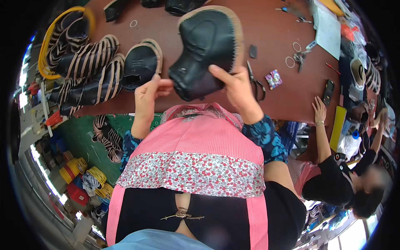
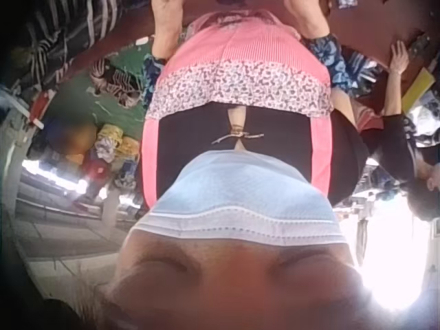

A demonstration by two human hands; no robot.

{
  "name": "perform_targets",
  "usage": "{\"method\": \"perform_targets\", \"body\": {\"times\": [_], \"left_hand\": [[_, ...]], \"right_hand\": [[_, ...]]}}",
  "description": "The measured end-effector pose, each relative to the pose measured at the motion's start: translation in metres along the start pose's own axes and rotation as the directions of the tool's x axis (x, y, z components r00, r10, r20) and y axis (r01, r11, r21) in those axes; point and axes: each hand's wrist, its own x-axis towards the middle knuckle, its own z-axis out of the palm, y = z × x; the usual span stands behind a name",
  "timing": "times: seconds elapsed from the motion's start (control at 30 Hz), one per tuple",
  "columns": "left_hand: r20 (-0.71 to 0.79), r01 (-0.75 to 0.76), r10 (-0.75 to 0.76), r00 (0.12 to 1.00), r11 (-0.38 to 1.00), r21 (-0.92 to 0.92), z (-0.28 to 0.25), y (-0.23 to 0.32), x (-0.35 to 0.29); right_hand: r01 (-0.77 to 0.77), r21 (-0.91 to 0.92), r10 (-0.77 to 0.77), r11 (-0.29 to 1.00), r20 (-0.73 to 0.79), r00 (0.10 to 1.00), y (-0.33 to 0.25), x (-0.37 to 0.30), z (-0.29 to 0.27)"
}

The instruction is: The worker is inspecting and sorting shoe uppers at a quality control or finishing station.

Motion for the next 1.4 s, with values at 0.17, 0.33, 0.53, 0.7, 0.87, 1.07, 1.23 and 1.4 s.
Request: {"method": "perform_targets", "body": {"times": [0.17,0.33,0.53,0.7,0.87,1.07,1.23,1.4], "left_hand": [[-0.043,0.072,-0.082,0.996,0.978,-0.196,0.013,-0.021,0.008],[-0.119,-0.066,0.045,0.992,0.983,-0.174,0.011,-0.014,0.006],[-0.077,0.035,-0.057,0.995,0.966,-0.257,0.020,-0.024,0.016],[-0.086,0.053,-0.080,0.993,0.957,-0.284,0.026,-0.020,0.018],[-0.119,-0.041,0.014,0.993,0.972,-0.232,0.038,-0.021,0.023],[-0.141,-0.085,0.052,0.989,0.967,-0.241,0.050,-0.020,0.022],[-0.158,-0.090,0.054,0.986,0.970,-0.227,0.049,-0.023,0.021],[-0.161,-0.075,0.038,0.986,0.970,-0.232,0.049,-0.022,0.020]], "right_hand": [[0.025,-0.400,0.142,0.916,0.380,0.914,0.016,-0.002,0.001],[-0.113,-0.993,-0.421,-0.020,-0.094,0.902,0.106,0.006,-0.164],[-0.309,-0.950,-0.244,0.041,-0.310,0.919,0.131,0.005,-0.230],[-0.333,-0.424,0.194,0.842,-0.336,0.921,0.086,-0.017,-0.190],[0.168,-0.724,-0.233,0.669,0.010,0.972,0.005,-0.051,-0.023],[0.393,-0.896,-0.351,0.206,0.307,0.885,0.004,-0.030,0.014],[0.426,-0.894,-0.374,0.141,0.350,0.859,0.002,-0.025,0.019],[0.436,-0.894,-0.380,0.104,0.370,0.848,0.015,-0.018,0.016]]}}
